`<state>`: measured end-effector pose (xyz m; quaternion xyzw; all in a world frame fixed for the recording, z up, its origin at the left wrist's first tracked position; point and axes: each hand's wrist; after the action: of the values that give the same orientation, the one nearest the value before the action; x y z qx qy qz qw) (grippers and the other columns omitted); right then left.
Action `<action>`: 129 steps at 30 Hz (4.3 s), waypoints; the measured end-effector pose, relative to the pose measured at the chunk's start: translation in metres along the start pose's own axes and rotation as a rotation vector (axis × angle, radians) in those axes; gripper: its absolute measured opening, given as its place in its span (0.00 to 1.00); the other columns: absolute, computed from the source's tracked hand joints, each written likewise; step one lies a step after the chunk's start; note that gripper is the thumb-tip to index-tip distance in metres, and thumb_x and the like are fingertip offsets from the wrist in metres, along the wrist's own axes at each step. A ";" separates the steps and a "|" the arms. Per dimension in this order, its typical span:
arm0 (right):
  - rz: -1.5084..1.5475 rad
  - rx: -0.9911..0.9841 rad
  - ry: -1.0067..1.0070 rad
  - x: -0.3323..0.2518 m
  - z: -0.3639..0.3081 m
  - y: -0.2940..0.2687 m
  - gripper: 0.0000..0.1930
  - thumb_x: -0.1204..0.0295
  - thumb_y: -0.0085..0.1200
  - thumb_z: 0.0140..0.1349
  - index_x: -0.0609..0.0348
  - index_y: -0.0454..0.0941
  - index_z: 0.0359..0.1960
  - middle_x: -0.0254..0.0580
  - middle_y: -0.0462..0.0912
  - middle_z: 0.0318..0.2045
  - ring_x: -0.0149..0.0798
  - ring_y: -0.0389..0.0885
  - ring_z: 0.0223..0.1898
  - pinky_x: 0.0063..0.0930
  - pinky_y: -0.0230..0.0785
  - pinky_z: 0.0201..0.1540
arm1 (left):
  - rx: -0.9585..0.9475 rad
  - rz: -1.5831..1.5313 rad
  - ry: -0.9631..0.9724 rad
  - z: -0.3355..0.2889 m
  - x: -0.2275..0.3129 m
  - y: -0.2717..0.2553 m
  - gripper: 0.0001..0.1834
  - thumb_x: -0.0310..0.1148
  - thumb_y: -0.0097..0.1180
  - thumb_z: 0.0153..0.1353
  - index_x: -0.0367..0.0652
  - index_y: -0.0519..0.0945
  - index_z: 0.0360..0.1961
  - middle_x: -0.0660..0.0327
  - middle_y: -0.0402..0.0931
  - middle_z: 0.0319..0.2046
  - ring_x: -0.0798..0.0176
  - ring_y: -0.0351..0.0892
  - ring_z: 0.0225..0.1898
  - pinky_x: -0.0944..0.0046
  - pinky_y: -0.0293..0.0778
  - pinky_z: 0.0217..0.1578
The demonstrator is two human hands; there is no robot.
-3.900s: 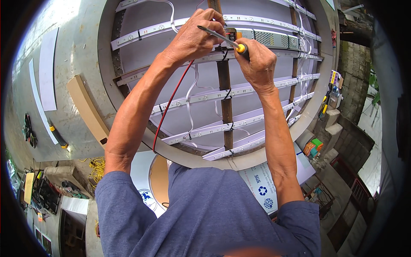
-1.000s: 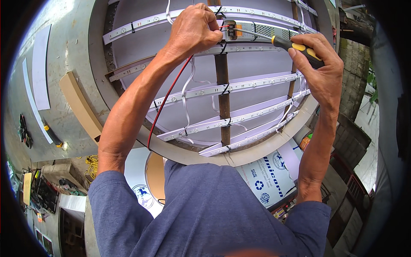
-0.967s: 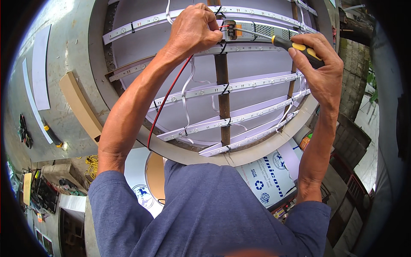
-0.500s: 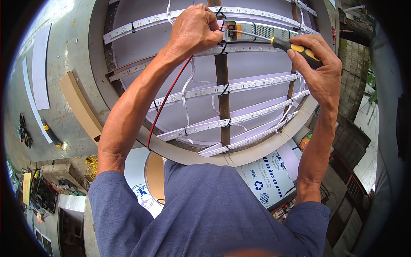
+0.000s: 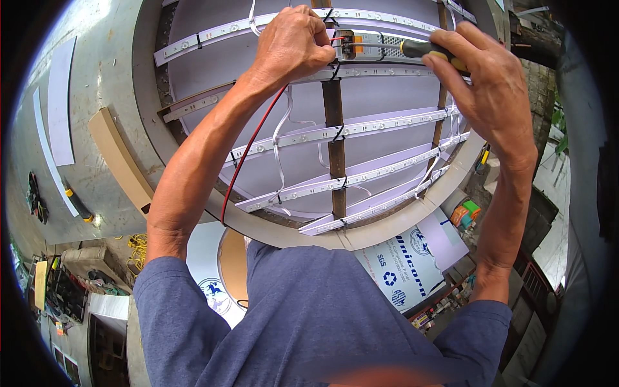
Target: Wiring and assembling internal LED components into a circular sign frame.
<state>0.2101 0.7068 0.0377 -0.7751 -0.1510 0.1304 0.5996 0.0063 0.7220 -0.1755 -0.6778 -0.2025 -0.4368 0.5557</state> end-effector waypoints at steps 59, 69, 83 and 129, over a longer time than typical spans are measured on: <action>-0.391 0.081 -0.505 0.002 0.014 -0.010 0.24 0.84 0.63 0.48 0.57 0.79 0.51 0.39 0.80 0.43 0.40 0.78 0.48 0.30 0.80 0.53 | 0.163 0.090 0.120 -0.003 0.001 0.012 0.06 0.33 0.65 0.49 0.45 0.89 0.28 0.62 0.78 0.28 0.60 0.75 0.35 0.57 0.76 0.37; -0.208 0.076 -0.446 -0.001 0.011 -0.016 0.25 0.87 0.60 0.53 0.57 0.76 0.54 0.45 0.75 0.52 0.46 0.79 0.49 0.39 0.79 0.53 | 0.225 0.284 0.265 -0.007 0.002 0.018 0.04 0.32 0.68 0.54 0.47 0.89 0.31 0.64 0.81 0.32 0.61 0.78 0.38 0.57 0.75 0.38; -0.068 -0.050 -0.476 -0.006 0.013 -0.024 0.25 0.92 0.54 0.51 0.57 0.73 0.52 0.46 0.69 0.51 0.49 0.77 0.50 0.44 0.75 0.52 | 0.231 0.245 0.285 -0.007 -0.001 0.019 0.05 0.29 0.68 0.54 0.47 0.90 0.32 0.66 0.82 0.35 0.63 0.78 0.39 0.60 0.78 0.41; 0.218 0.076 -0.279 -0.010 0.016 -0.016 0.15 0.66 0.59 0.67 0.59 0.74 0.49 0.43 0.78 0.40 0.41 0.81 0.45 0.33 0.73 0.46 | 0.228 0.217 0.250 -0.007 -0.001 0.016 0.04 0.32 0.67 0.53 0.49 0.90 0.31 0.70 0.84 0.35 0.64 0.78 0.38 0.62 0.78 0.40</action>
<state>0.1938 0.7211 0.0499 -0.7380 -0.1428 0.3064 0.5841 0.0154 0.7112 -0.1852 -0.5688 -0.1056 -0.4295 0.6934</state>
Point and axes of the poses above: each hand's wrist, its own z-axis towards the middle knuckle, its own y-axis out of the palm, x = y × z
